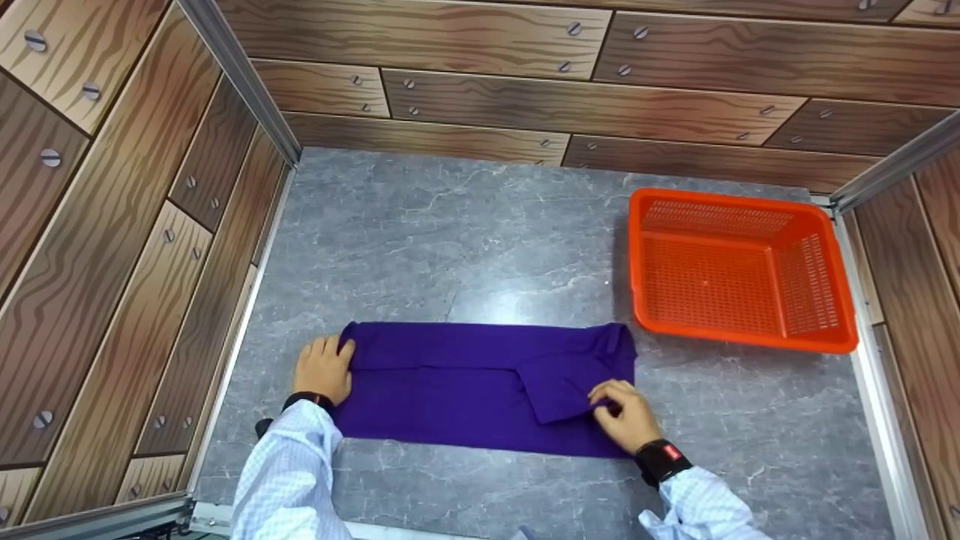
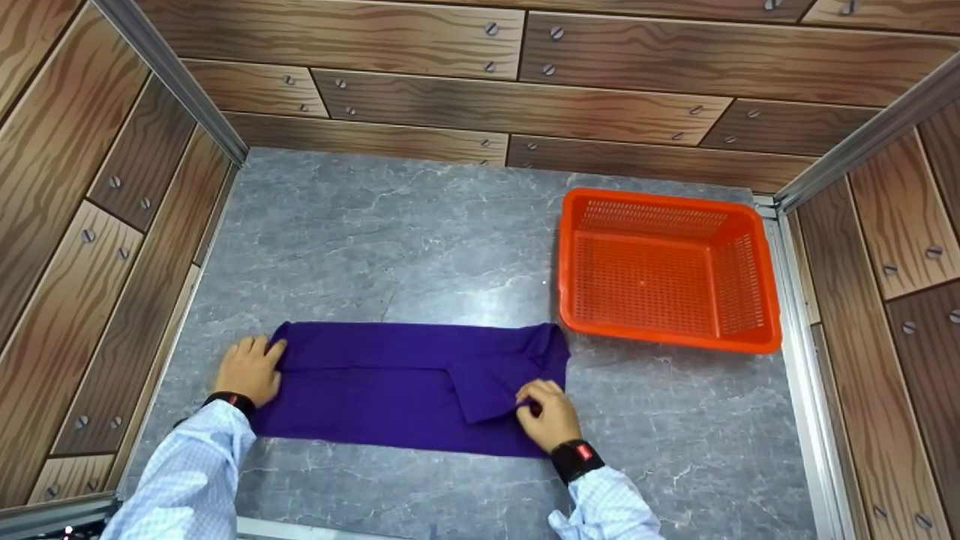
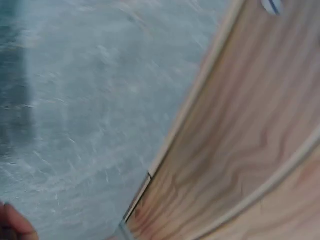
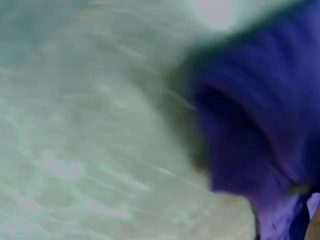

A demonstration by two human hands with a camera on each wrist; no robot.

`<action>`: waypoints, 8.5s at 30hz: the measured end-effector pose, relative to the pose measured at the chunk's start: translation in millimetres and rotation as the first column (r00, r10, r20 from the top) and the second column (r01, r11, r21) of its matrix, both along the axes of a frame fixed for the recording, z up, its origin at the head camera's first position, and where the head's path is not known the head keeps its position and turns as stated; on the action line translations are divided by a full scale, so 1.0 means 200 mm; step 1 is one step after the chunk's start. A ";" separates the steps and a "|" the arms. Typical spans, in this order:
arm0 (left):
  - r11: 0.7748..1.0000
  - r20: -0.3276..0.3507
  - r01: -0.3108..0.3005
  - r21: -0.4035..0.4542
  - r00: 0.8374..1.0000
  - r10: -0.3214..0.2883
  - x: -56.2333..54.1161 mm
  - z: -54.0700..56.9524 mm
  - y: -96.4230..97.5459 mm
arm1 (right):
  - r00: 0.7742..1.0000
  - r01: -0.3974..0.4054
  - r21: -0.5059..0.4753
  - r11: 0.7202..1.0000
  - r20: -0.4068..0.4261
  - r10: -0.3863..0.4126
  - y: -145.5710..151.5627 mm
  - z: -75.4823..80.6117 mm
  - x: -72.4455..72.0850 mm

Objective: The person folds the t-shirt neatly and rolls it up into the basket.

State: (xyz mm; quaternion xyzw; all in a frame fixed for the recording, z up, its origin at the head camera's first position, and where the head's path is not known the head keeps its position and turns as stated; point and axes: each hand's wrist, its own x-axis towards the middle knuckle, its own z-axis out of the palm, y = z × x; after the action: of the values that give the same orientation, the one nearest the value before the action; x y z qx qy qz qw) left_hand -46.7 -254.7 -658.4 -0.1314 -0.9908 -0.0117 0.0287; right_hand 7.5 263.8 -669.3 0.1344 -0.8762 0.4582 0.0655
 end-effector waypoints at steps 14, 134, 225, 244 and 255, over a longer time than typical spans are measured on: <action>0.819 0.320 -0.514 0.256 0.844 0.430 -0.18 0.03 0.16 | 0.817 0.427 0.194 0.883 0.335 -0.469 -0.02 0.12 -0.21; 0.924 0.307 -0.263 0.279 0.936 0.174 0.09 -0.21 0.44 | 0.991 -0.099 0.642 0.760 -0.003 0.132 -0.36 -0.13 -0.07; 0.939 0.246 -0.142 0.314 0.967 0.064 -0.03 -0.22 1.06 | 0.963 0.076 0.693 0.717 0.136 -0.234 -0.46 0.03 -0.44; 0.925 0.200 -0.269 0.267 0.955 0.220 0.07 -0.24 1.18 | 0.996 -0.039 0.623 0.781 0.087 -0.019 -0.64 -0.07 -0.20; 0.953 0.218 -0.205 0.225 0.963 0.156 0.06 -0.15 1.26 | 0.995 -0.044 0.661 0.749 0.097 -0.028 -0.51 -0.06 -0.26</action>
State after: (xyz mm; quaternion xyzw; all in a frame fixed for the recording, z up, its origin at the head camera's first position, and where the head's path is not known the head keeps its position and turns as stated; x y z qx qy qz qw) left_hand -34.4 -3.3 -687.8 -0.0336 -0.9875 -0.1444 -0.0532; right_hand -44.2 161.0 -681.2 0.1294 -0.9832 0.1247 -0.0325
